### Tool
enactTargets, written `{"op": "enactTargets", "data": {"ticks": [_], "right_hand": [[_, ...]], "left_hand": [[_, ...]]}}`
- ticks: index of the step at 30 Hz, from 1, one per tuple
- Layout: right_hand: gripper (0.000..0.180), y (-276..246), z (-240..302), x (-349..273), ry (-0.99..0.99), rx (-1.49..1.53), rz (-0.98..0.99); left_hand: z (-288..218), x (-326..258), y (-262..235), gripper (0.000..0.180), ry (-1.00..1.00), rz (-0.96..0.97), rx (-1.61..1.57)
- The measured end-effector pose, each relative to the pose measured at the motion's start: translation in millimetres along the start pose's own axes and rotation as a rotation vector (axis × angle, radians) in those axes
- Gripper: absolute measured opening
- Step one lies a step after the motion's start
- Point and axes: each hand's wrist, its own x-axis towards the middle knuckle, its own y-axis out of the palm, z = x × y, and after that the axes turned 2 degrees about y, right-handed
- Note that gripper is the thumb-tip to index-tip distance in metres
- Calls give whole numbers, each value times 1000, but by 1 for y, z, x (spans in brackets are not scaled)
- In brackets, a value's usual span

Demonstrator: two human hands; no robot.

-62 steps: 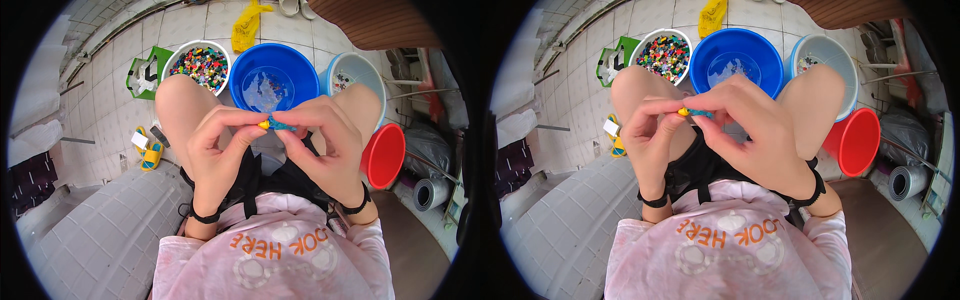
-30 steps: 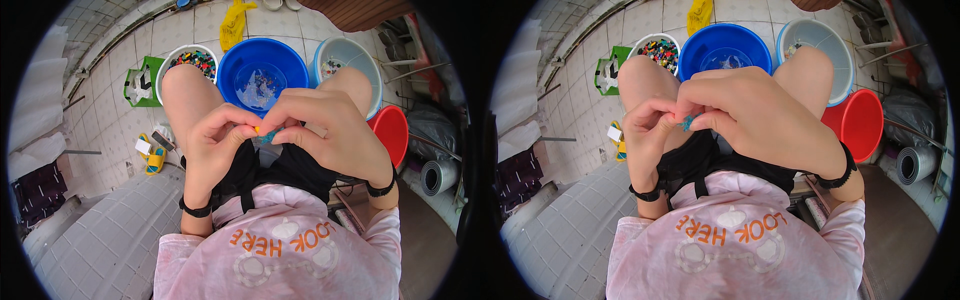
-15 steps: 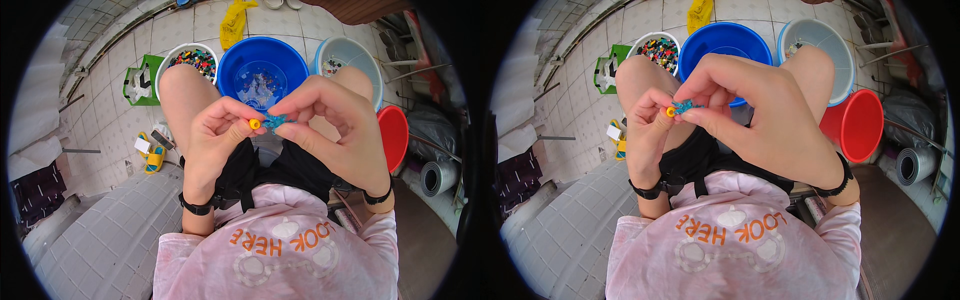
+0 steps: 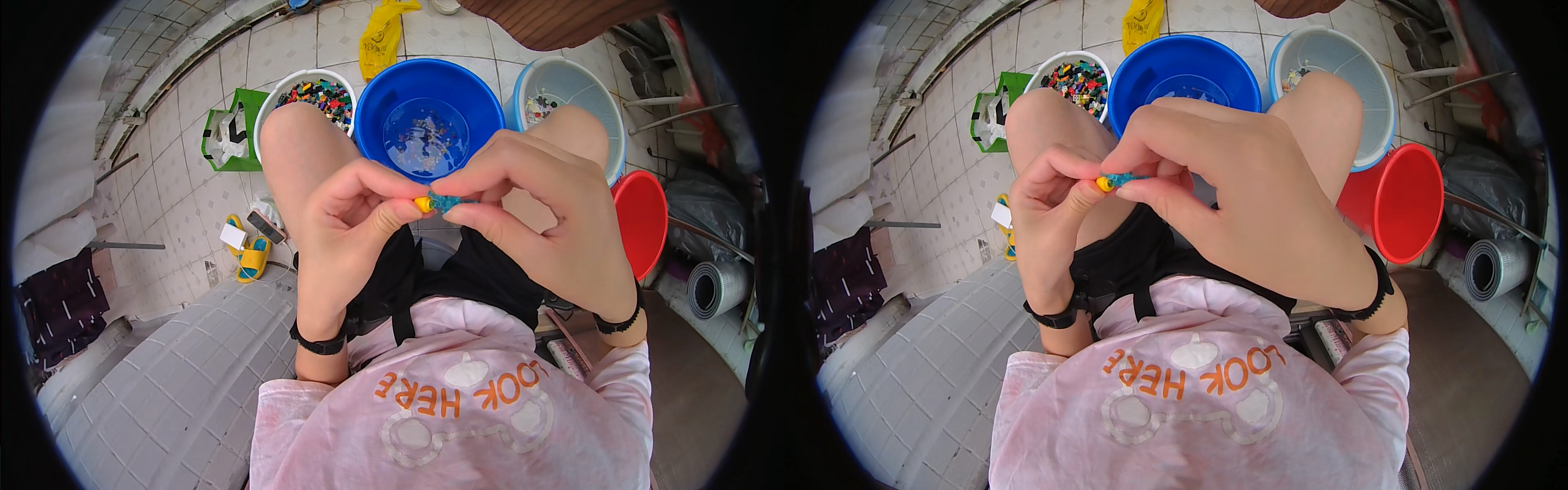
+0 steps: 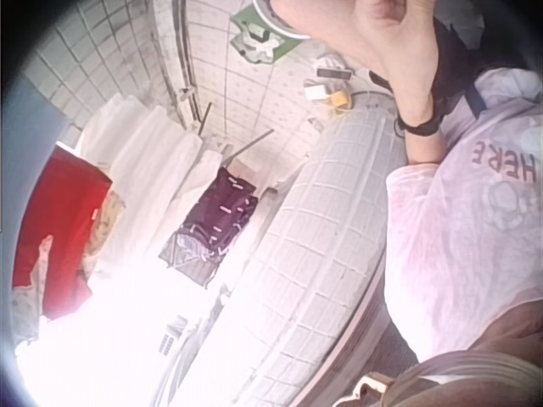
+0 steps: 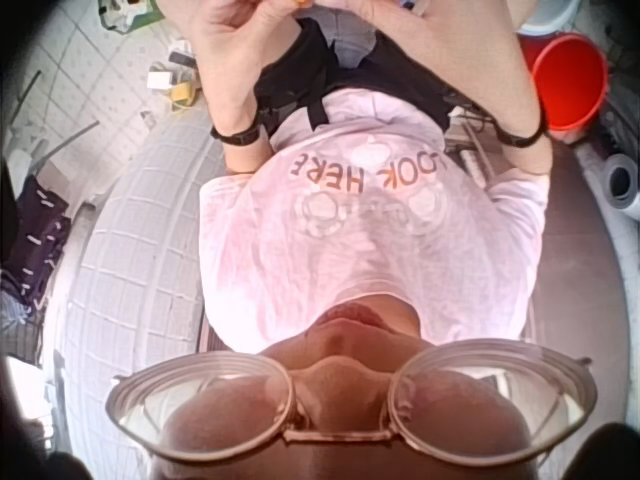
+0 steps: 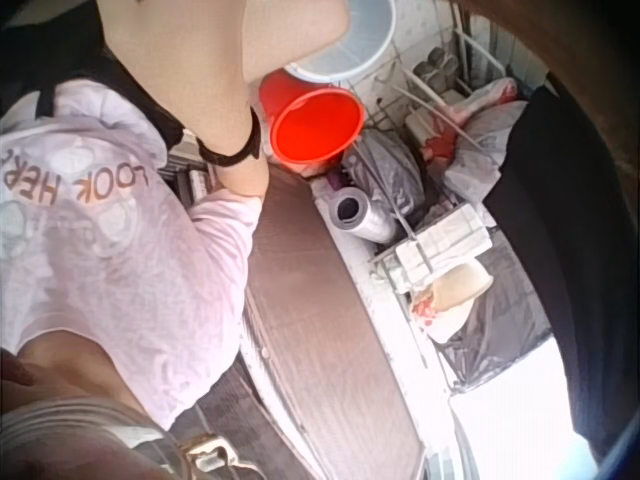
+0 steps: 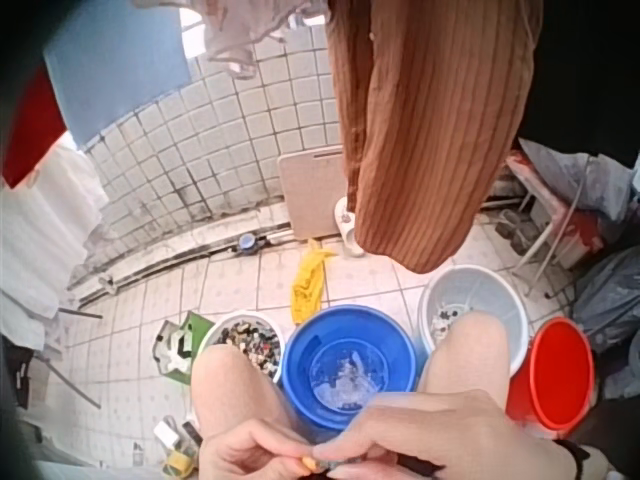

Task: The person sits cross-legged on the floor and assembles small plastic bricks. They wipe a yellow piece with a tissue, then connect it to an orange piece. They reach into a blue basin of water to retrieve additional pieces, rinse them, and attach them to the growing assembly.

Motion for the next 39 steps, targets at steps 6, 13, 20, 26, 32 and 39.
{"op": "enactTargets", "data": {"ticks": [6, 13, 20, 26, 32, 39], "right_hand": [[18, -5, -9, 1, 163, 385, 92], [21, -15, -15, -1, 384, 717, 163], [23, -11, -21, -7, 383, 806, 30], [22, -4, -22, -9, 376, 812, -49], [21, 7, -16, -16, 223, 626, -133], [14, 7, -10, -20, 12, 81, -128]], "left_hand": [[1, -3, 0, 8, -85, 64, -96], [6, 0, -5, 13, -93, 51, -195], [10, 1, -2, 14, -100, 41, -192], [7, 0, 5, 14, -113, 10, -211], [4, -1, 11, 13, -102, -8, -194], [1, -3, 14, 11, -6, -44, 112]]}}
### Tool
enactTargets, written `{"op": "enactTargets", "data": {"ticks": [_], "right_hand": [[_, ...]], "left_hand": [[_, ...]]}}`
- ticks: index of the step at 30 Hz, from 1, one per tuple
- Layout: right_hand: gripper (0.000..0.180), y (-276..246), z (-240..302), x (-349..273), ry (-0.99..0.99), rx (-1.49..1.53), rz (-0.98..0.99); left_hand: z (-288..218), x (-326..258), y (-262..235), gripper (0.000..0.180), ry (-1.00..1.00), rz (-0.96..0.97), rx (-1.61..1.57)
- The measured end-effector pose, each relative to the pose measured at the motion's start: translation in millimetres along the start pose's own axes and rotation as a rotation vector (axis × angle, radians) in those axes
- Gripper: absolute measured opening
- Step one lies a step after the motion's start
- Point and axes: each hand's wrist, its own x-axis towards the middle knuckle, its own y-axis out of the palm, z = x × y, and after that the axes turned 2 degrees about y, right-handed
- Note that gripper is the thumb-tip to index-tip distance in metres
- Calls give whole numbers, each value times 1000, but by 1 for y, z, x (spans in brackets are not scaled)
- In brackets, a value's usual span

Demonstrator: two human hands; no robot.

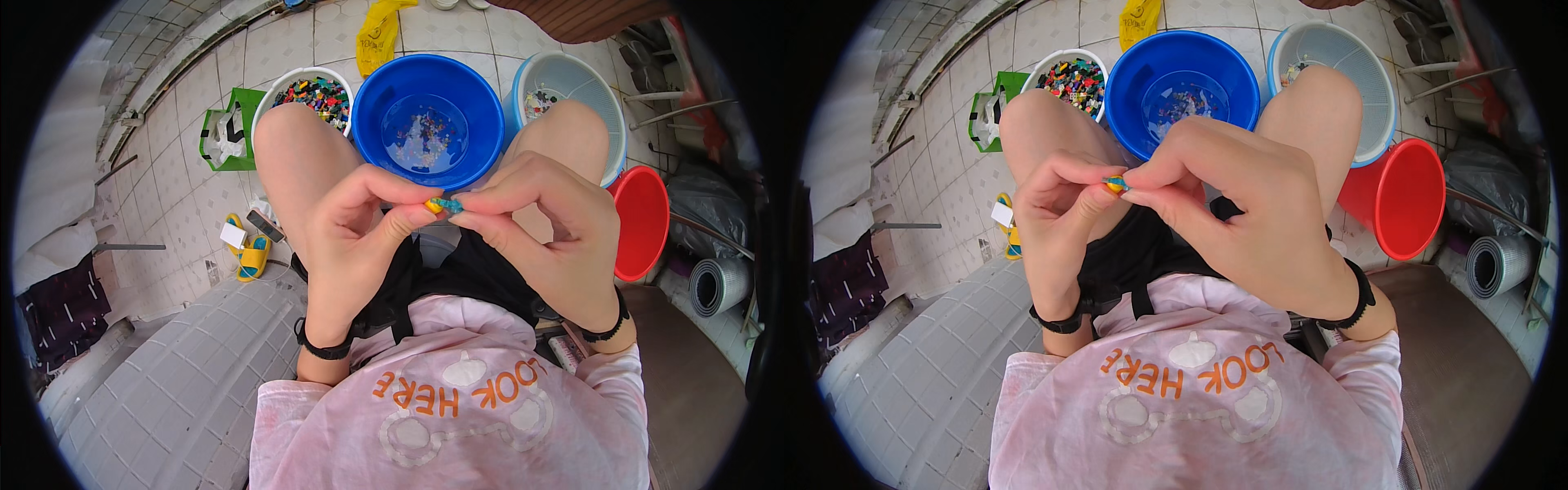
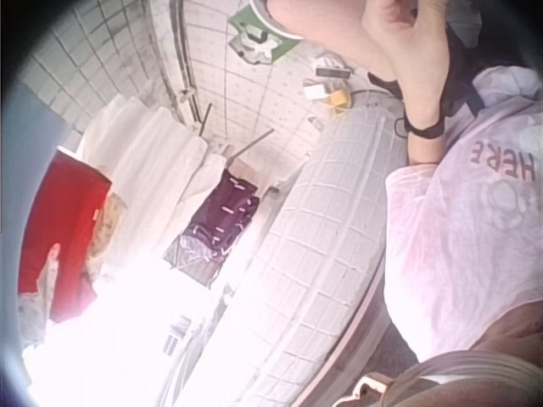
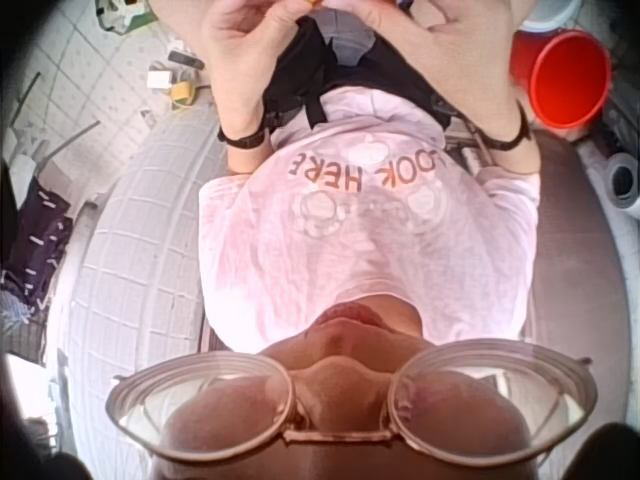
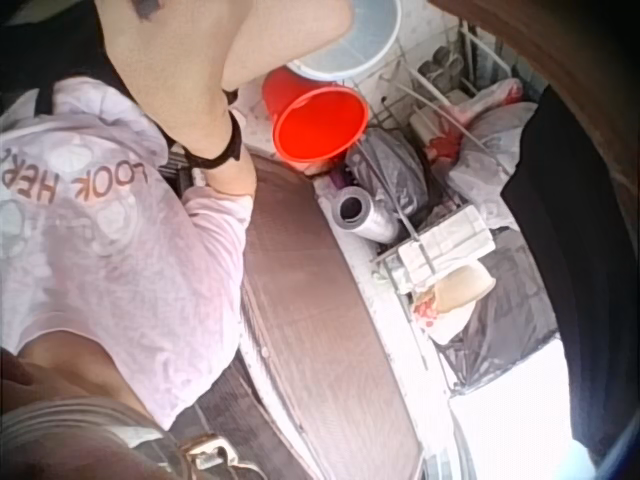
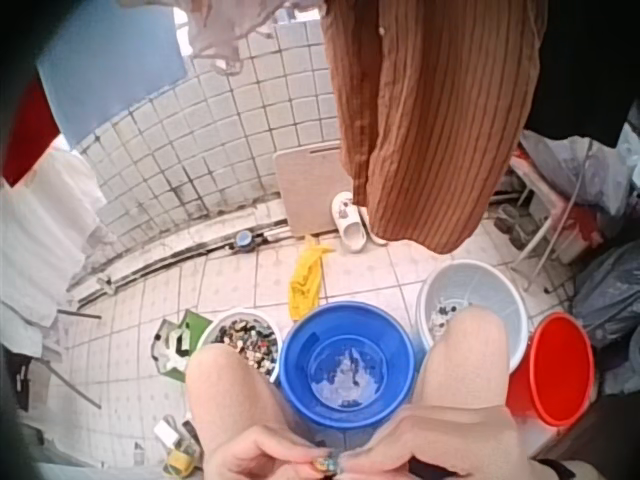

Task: The person sits cross-legged on the floor and assembles small plastic bricks. They wipe a yellow piece with a tissue, then connect it to an orange piece. They reach into a blue basin of water to retrieve additional pieces, rinse them, and attach them to the growing assembly.

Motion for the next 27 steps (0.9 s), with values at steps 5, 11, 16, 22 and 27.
{"op": "enactTargets", "data": {"ticks": [5, 11, 16, 22, 27], "right_hand": [[13, -3, 0, 4, 178, 229, 47], [14, -5, 1, 11, 308, 431, 124], [15, -10, 11, 17, 429, 498, 163], [15, -12, 19, 21, 462, 554, 175], [15, -2, 18, 14, 312, 492, 66]], "left_hand": [[-3, -1, -2, 8, 35, 30, 134], [3, 0, -9, 7, 80, 114, 9], [12, 1, -10, 7, 91, 156, -149], [17, 4, -12, 8, 145, 179, -237], [16, 4, -12, 9, 126, 162, -259]]}}
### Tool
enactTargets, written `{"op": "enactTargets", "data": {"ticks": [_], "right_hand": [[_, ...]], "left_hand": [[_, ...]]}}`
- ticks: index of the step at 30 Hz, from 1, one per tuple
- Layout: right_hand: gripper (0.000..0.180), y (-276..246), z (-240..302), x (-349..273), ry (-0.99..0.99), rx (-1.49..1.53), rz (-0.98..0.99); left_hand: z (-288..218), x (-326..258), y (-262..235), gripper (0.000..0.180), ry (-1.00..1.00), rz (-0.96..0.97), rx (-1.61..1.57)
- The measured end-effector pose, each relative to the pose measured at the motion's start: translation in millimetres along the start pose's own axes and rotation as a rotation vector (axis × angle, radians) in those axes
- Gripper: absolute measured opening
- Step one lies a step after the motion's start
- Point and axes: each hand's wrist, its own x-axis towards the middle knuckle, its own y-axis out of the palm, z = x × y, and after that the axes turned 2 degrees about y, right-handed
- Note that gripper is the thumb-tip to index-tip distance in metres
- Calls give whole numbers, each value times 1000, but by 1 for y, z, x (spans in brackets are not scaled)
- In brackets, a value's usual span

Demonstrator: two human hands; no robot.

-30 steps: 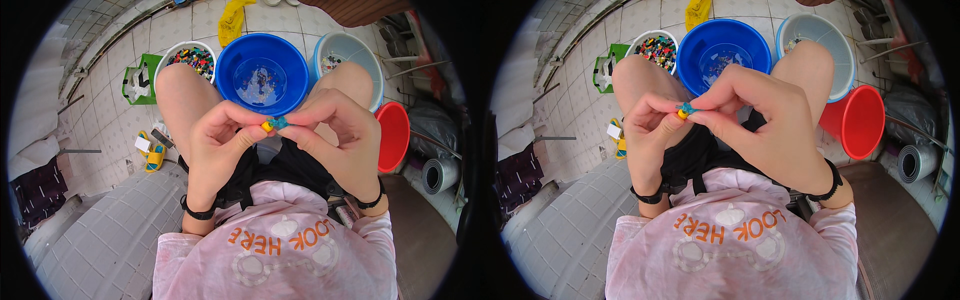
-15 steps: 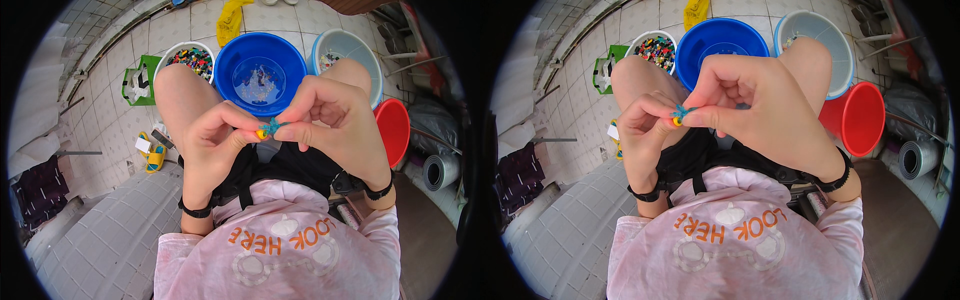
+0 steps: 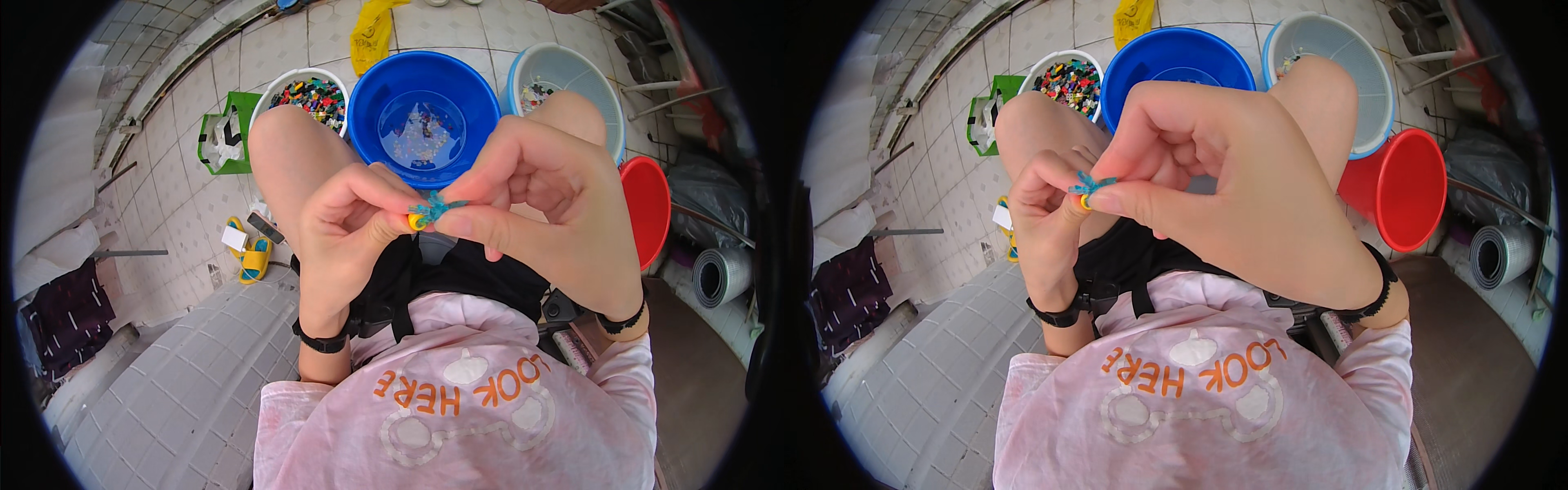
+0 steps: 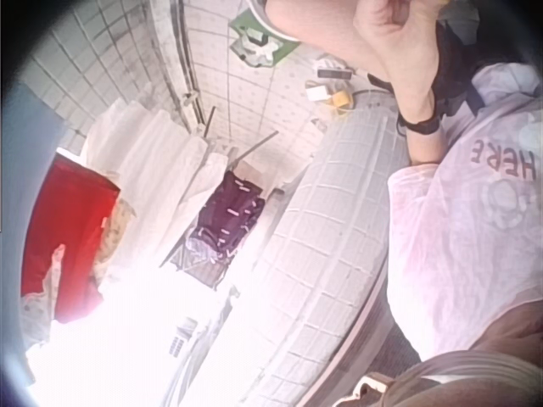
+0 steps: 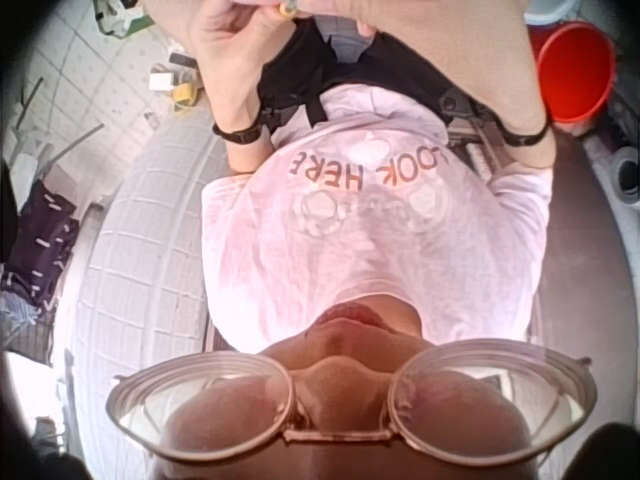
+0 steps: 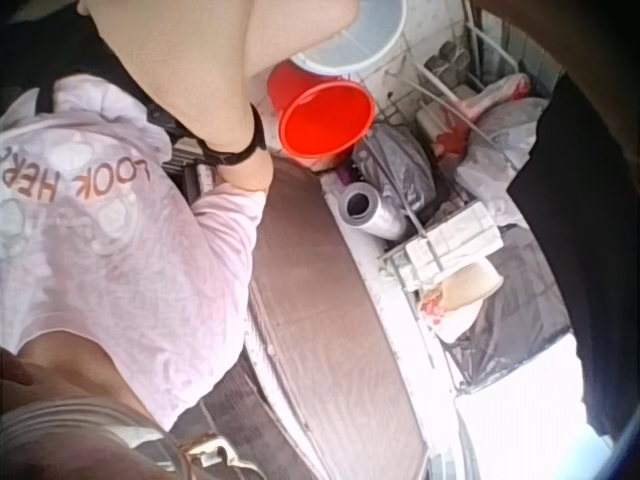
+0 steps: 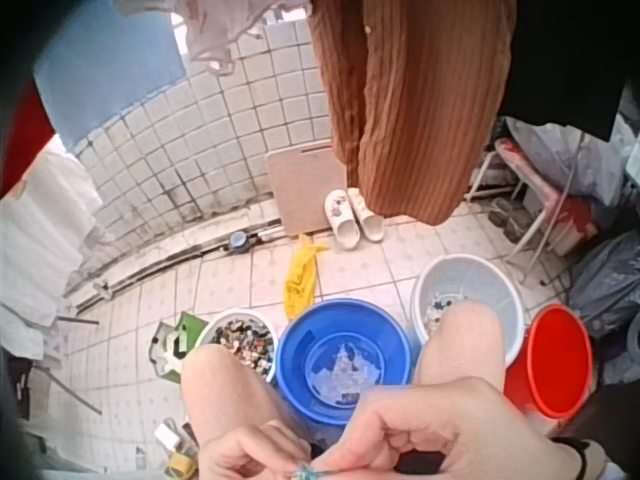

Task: The person sits cross-legged on the floor and assembles small plastic bricks. They wipe a yellow piece with a tissue, then connect it to an orange piece. They reach into a blue basin of water to retrieve additional pieces, rinse them, and attach them to the growing assembly.

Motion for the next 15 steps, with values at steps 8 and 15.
{"op": "enactTargets", "data": {"ticks": [8, 15], "right_hand": [[19, -1, -7, -6, -183, -45, -93], [21, 1, -8, -8, -195, -15, -79]], "left_hand": [[0, 1, 0, 10, -10, -10, -32], [-1, 0, 1, 8, 6, -7, -65]]}}
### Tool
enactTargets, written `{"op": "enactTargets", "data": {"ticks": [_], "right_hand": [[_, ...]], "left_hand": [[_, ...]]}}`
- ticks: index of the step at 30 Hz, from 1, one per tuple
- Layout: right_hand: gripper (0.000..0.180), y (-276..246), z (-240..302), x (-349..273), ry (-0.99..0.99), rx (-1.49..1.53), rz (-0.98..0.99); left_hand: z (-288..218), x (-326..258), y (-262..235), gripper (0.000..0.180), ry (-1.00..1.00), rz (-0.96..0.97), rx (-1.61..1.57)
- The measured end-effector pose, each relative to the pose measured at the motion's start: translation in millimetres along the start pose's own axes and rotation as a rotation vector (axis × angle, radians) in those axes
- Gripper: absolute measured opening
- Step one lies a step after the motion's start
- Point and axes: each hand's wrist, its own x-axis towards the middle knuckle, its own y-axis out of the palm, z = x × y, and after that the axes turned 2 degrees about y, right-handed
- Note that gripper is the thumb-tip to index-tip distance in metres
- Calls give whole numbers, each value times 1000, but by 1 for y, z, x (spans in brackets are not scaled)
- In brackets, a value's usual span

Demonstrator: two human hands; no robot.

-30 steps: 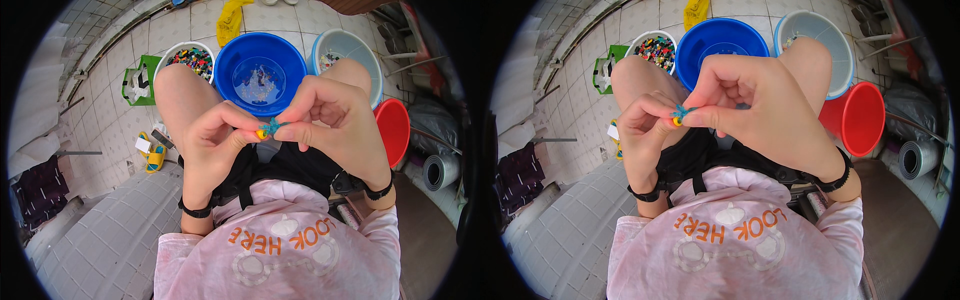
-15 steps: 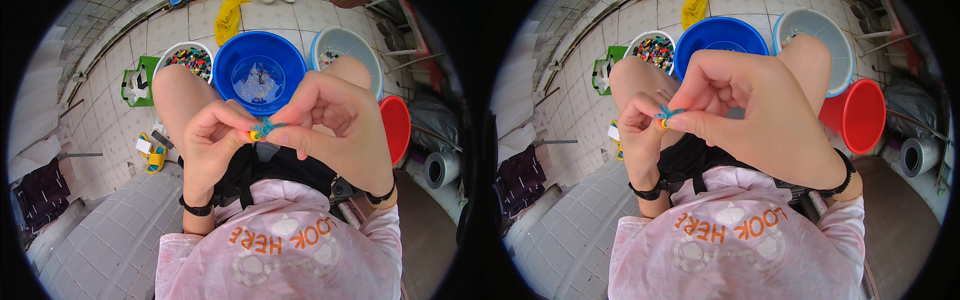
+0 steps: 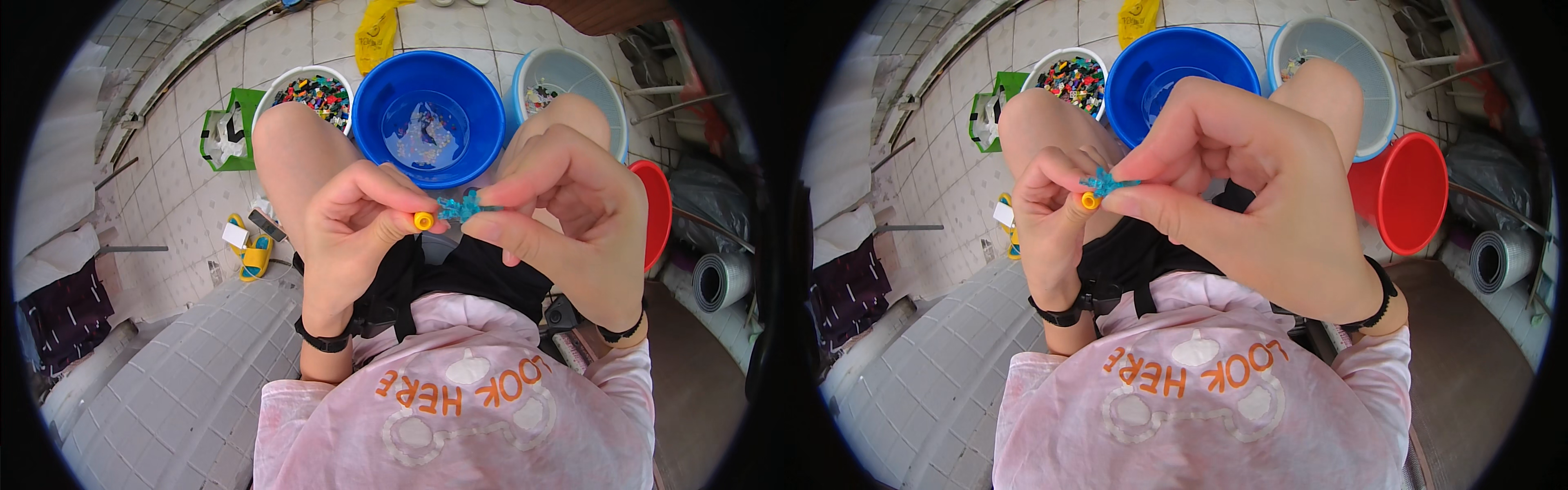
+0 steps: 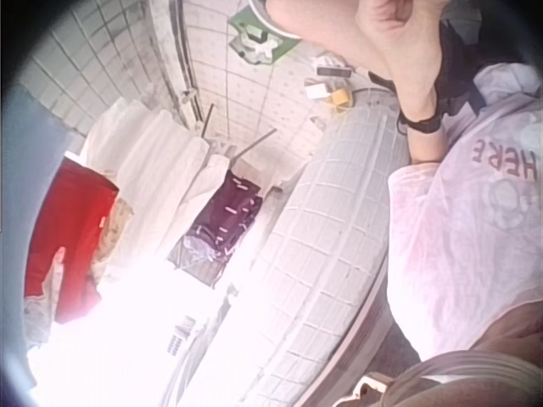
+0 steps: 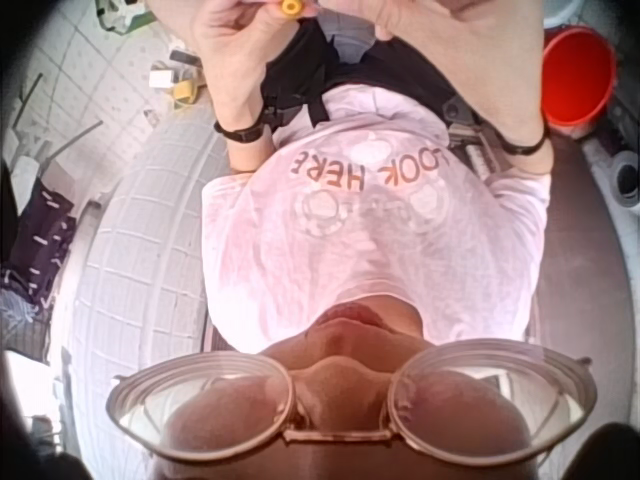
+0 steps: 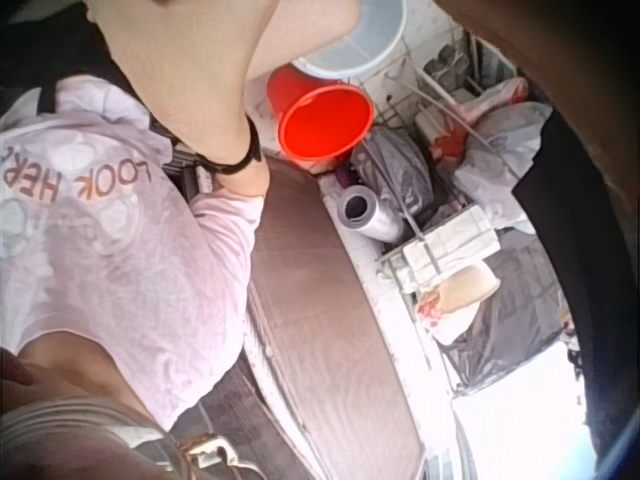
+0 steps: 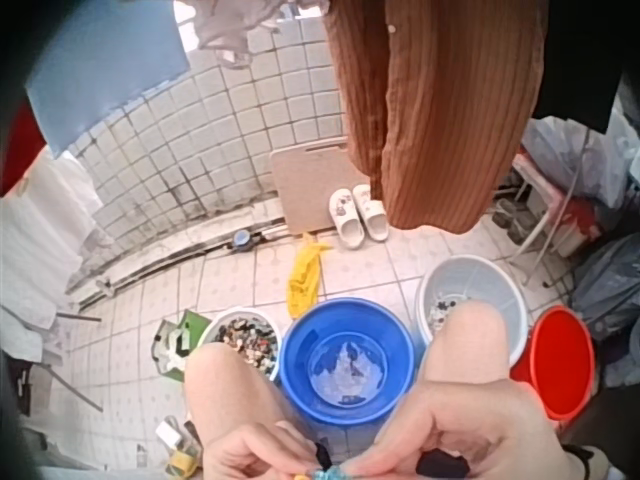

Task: The person sits cross-legged on the floor and assembles small plastic bricks. They wipe a yellow piece with a tissue, then connect it to an orange piece. They reach into a blue basin of water to retrieve additional pieces, rinse them, and attach them to the growing assembly.

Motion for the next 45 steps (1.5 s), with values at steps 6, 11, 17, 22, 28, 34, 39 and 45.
{"op": "enactTargets", "data": {"ticks": [6, 11, 17, 22, 28, 34, 39, 45], "right_hand": [[21, 2, -1, -2, 10, 0, 14], [18, 1, 0, -1, -61, -214, 61], [15, -2, 5, -1, -200, -577, 83], [13, 0, 5, 5, -276, -645, 134], [10, -1, 14, 14, -252, -663, 180], [9, -4, 27, 23, -256, -875, 255], [9, -2, 31, 30, -227, -814, 275], [9, 4, 26, 30, -151, -476, 238]], "left_hand": [[0, 0, 0, 8, -2, 2, -15], [-1, -1, 1, 9, -19, -4, -1], [-4, -3, 3, 10, -48, -51, 26], [-11, -3, 1, 10, -64, -46, 137], [-20, 1, -1, 8, -114, 4, 178], [-23, 3, 2, 6, -124, 43, 165], [-22, 4, 2, 6, -155, 32, 195], [-22, 4, 3, 7, -201, 49, 151]]}}
